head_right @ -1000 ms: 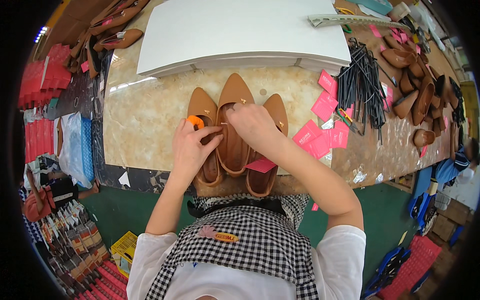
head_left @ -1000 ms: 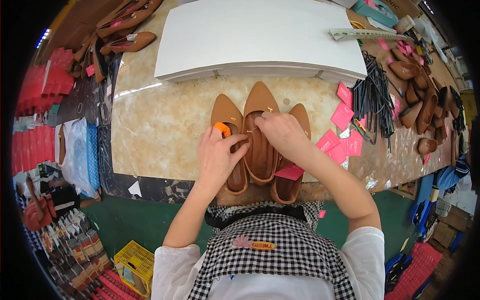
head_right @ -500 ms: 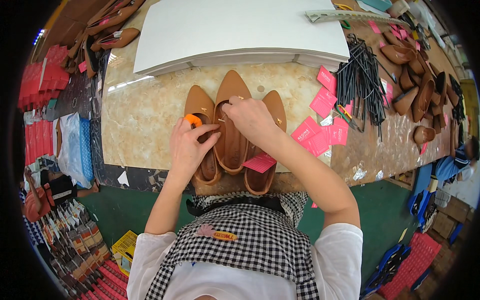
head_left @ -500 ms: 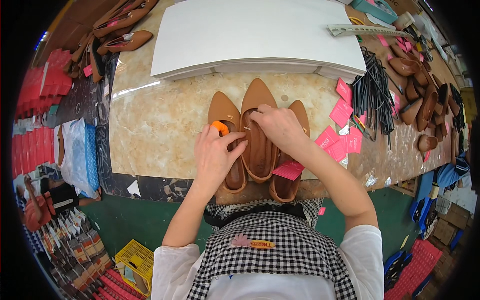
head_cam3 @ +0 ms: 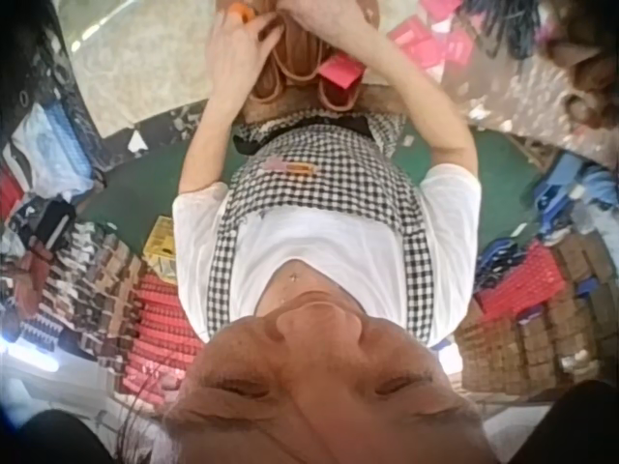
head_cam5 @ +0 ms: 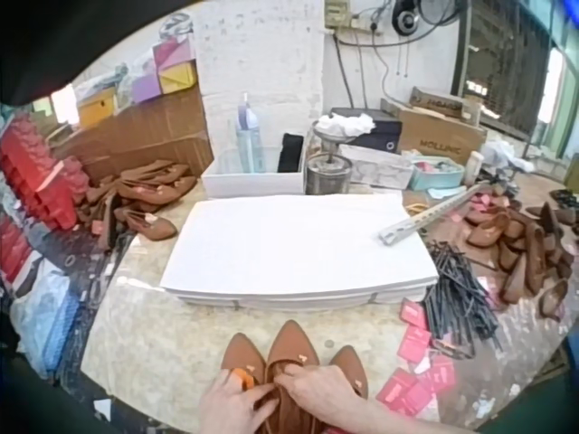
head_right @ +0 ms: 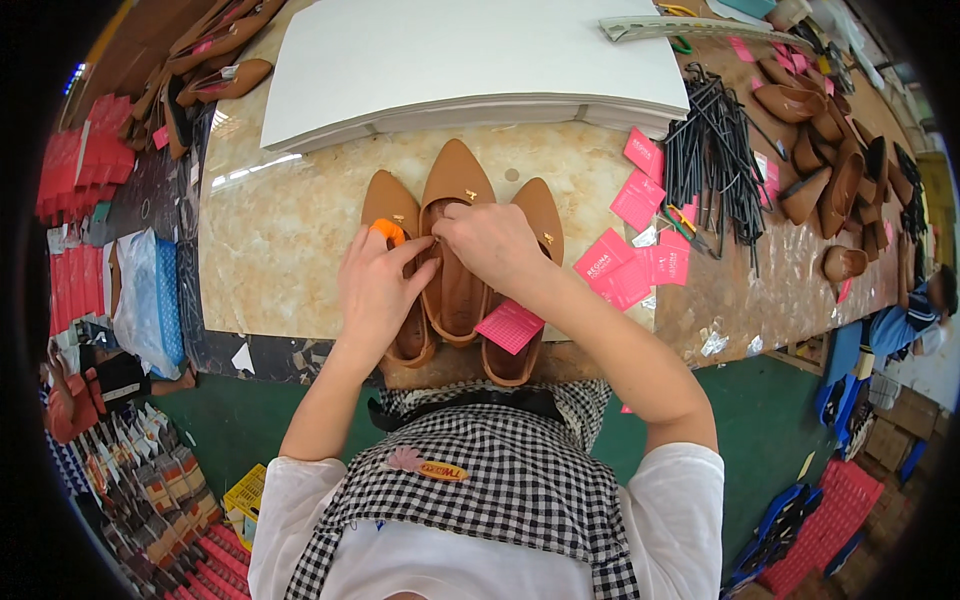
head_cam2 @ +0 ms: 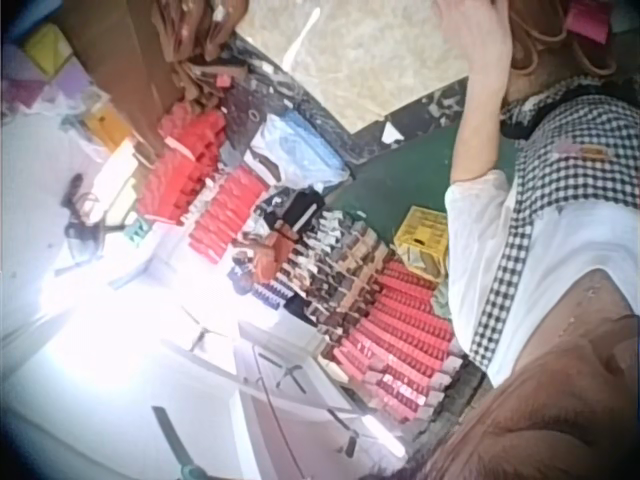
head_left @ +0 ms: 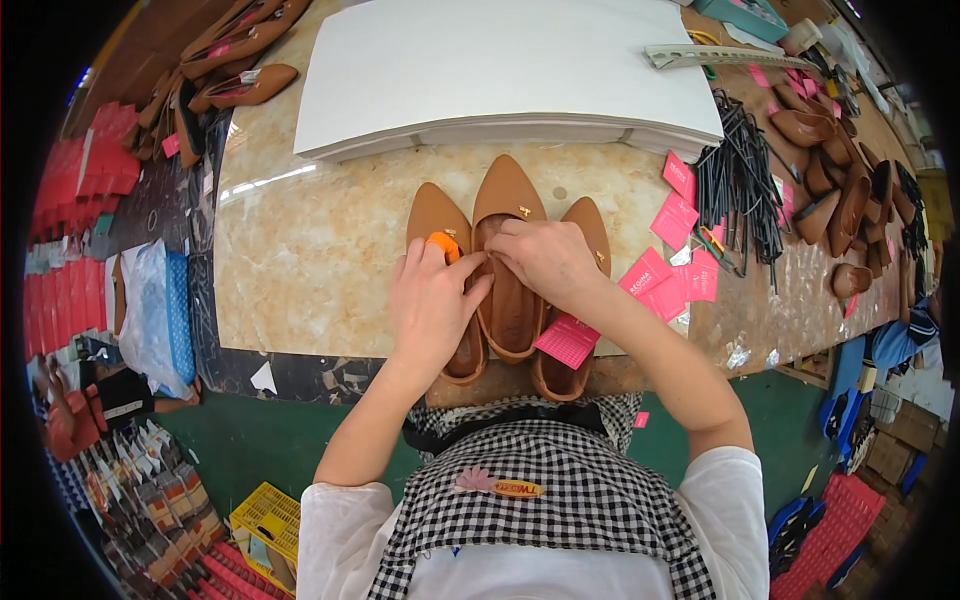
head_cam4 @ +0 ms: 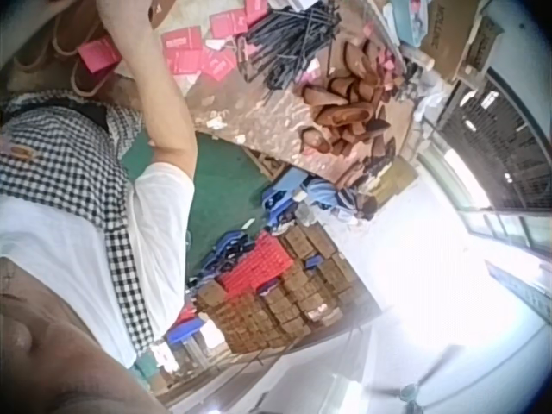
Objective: The person prepares a pair of brown flat shoes by attaching pink tags, inserting white paper stuffing, and placing metal shoe trees inside. The person repeats this process for multiple pairs of shoes on a workbench in a factory setting.
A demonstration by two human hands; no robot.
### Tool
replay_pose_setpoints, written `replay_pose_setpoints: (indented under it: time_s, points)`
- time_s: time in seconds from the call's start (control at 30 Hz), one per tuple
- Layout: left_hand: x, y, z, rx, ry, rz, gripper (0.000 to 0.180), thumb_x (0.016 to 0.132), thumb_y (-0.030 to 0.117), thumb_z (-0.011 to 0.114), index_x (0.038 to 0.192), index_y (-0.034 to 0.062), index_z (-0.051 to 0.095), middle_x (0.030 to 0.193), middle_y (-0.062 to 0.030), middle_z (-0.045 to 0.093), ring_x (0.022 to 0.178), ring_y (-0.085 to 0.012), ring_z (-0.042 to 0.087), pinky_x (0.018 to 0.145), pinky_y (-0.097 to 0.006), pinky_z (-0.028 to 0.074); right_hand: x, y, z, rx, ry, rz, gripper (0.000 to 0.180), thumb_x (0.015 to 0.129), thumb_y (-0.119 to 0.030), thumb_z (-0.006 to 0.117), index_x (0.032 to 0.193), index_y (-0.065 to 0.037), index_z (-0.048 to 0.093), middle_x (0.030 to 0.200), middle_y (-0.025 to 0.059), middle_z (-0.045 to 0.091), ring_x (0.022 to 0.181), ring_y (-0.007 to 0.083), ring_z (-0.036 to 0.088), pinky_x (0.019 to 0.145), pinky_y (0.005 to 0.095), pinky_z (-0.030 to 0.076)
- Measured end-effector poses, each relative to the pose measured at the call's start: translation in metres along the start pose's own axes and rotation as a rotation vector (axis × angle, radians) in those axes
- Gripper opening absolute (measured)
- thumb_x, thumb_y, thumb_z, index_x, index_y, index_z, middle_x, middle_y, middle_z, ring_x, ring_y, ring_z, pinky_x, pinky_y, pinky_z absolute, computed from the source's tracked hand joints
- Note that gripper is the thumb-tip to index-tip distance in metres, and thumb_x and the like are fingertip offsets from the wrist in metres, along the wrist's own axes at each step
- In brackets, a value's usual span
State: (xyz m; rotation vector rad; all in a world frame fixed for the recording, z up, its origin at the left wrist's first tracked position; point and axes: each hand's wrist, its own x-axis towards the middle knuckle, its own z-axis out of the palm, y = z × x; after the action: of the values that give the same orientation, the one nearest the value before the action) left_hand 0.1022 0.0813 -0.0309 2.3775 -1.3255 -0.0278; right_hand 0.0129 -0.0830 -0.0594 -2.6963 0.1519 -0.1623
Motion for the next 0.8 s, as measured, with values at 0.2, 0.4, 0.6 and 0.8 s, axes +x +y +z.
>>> replay_pose_setpoints:
  time_s: [0.2,0.4,0.6,0.8]
  points:
    - [0.015,0.002,0.008,0.089,-0.002,0.088,0.015,0.078,0.018,0.076,0.087,0.0068,0.072,0.085,-0.0128,0.056,0.089,-0.0312,0.057,0.077,-0.042,0.048,-0.004,0.006,-0.002,0.191,0.054,0.048,0.01,0.086,-0.019,0.064,0.089,-0.014,0.071,0.087,0.0037,0.07,0.081,0.0269,0.069,0.066,0.0404,0.055]
    - [0.008,-0.014,0.02,-0.324,-0.017,0.094,0.014,0.088,0.01,0.062,0.077,0.0017,0.065,0.081,-0.0118,0.059,0.08,-0.0256,0.057,0.072,-0.038,0.046,-0.014,0.001,-0.032,0.152,0.102,-0.029,0.011,0.082,-0.018,0.07,0.084,-0.007,0.07,0.079,0.0114,0.07,0.076,0.029,0.069,0.069,0.0397,0.056]
    - [0.009,-0.017,0.016,-1.231,-0.198,-0.481,0.032,0.1,0.017,0.055,0.075,0.0008,0.067,0.067,-0.0004,0.06,0.068,-0.0088,0.053,0.064,-0.025,0.043,-0.015,0.014,-0.066,0.753,-0.46,0.191,0.02,0.08,-0.02,0.074,0.093,-0.006,0.076,0.082,0.0117,0.074,0.078,0.0252,0.07,0.073,0.0364,0.055]
    - [0.003,-0.013,0.015,-1.051,-0.212,-0.456,0.031,0.101,0.023,0.059,0.082,0.0014,0.072,0.077,0.0013,0.067,0.066,-0.0031,0.051,0.061,-0.021,0.041,-0.017,0.009,-0.075,0.746,-0.388,0.013,0.02,0.085,-0.018,0.073,0.1,-0.004,0.074,0.081,0.01,0.072,0.076,0.0178,0.069,0.07,0.0314,0.054]
